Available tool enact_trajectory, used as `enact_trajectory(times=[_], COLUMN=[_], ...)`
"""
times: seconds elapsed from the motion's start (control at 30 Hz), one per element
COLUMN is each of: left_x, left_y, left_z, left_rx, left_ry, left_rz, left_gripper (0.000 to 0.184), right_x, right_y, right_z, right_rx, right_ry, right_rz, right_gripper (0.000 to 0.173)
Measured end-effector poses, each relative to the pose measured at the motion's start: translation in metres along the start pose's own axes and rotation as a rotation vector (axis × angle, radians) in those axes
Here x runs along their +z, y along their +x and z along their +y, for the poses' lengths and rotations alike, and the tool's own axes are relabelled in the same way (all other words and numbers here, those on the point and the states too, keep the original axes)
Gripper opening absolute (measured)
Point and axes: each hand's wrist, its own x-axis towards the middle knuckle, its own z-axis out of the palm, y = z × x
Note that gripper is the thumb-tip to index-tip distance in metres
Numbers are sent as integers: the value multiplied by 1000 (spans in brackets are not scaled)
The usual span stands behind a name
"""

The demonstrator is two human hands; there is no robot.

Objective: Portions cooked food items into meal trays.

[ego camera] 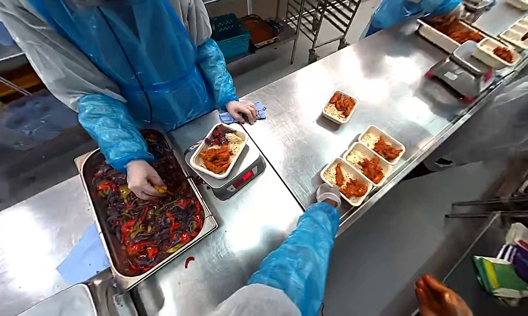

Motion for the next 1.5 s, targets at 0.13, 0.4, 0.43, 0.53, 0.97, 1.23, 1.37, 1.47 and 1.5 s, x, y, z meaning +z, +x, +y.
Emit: enact_trajectory(times=[0.13,0.4,0.43,0.53,0.97,1.23,1.37,1.47,1.5], left_x=[-17,-221,-241,-304,-460,-502,-507,-507,-508], left_y=[-17,-180,-190,-237,-434,-492,-507,-490,-490], left_z=[-10,-100,-129,-201,-416,-528,-552,-574,-574], left_rx=[162,347,370,390,277,211,172,226,218], left_ry=[31,103,134,139,-164,-253,-286,-233,-206], left_rz=[95,83,133,247,539,636,650,691,700], left_gripper=[42,39,37,31,31,33,34,34,35], right_x=[20,206,239,326,497,516,508,504,503], right_y=[0,41,31,-22,-310,-440,-464,-471,-473], right_z=[0,21,34,79,175,228,264,273,271], right_rx=[-5,-720,-794,-917,-1135,-1034,-1003,-989,-969], right_ry=[-79,-854,-920,-997,-1218,-1188,-1197,-1243,-1240], right_rz=[-53,-796,-894,-1223,-1823,-1903,-1874,-1813,-1794], right_gripper=[27,25,26,33,41,33,22,19,18])
